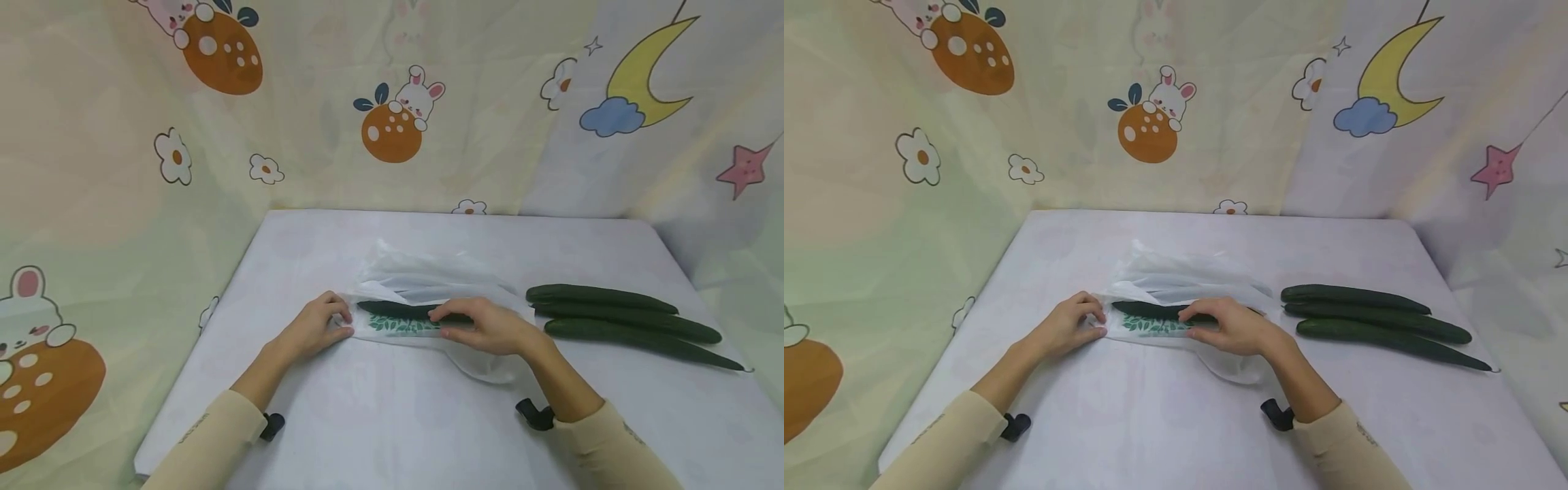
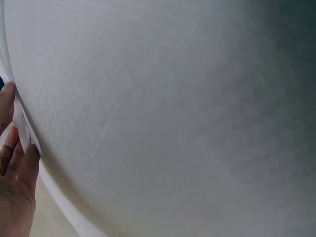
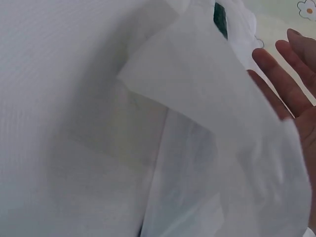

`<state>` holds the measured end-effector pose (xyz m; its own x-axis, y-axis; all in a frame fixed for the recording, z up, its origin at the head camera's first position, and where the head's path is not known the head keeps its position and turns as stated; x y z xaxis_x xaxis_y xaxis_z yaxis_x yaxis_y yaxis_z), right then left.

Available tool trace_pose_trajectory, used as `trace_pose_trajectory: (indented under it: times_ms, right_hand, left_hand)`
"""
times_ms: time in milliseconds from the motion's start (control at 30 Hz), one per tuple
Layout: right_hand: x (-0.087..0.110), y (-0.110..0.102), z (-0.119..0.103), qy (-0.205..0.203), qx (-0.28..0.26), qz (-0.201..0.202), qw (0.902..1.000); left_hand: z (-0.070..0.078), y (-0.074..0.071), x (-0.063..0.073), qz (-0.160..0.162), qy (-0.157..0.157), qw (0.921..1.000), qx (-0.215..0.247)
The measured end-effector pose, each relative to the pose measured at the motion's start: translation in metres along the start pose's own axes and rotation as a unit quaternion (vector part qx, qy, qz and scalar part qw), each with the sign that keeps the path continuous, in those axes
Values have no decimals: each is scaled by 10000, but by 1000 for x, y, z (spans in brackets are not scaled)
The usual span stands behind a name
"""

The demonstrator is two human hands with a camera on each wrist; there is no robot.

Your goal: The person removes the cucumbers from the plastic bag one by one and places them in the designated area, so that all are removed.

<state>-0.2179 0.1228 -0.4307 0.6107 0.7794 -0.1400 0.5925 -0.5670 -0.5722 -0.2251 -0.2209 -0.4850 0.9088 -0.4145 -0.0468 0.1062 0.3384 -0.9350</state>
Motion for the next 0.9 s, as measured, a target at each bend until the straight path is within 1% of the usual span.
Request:
trace_pose_trajectory:
  times_ms: [200, 467, 733, 900]
  right_hand:
    - [0, -1, 14, 61, 101, 79, 9999]
    - [3, -2, 27, 156, -52, 223, 9996]
    - [5, -3, 30, 178, 15, 247, 9995]
    - [4, -4, 33, 213, 76, 275, 9994]
  left_hand:
    - [2, 2, 1, -80, -134, 9999, 26]
    - [3, 2, 1, -46, -139, 9999, -29]
    - [2, 2, 2, 34, -39, 10000, -65]
    - [2, 2, 0, 37, -52, 10000, -67]
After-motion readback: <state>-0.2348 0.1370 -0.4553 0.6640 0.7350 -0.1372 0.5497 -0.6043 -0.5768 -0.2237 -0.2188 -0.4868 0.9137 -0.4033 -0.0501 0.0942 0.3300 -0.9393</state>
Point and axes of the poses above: each hand's wrist, its own x-axis away from the middle knuckle, its own y-axis out of the palm, z = x × y, the point moved 3 cm from there along -x, towards the middle knuckle, and after that the axes turned 12 degrees about -x, right-handed, at the moved point
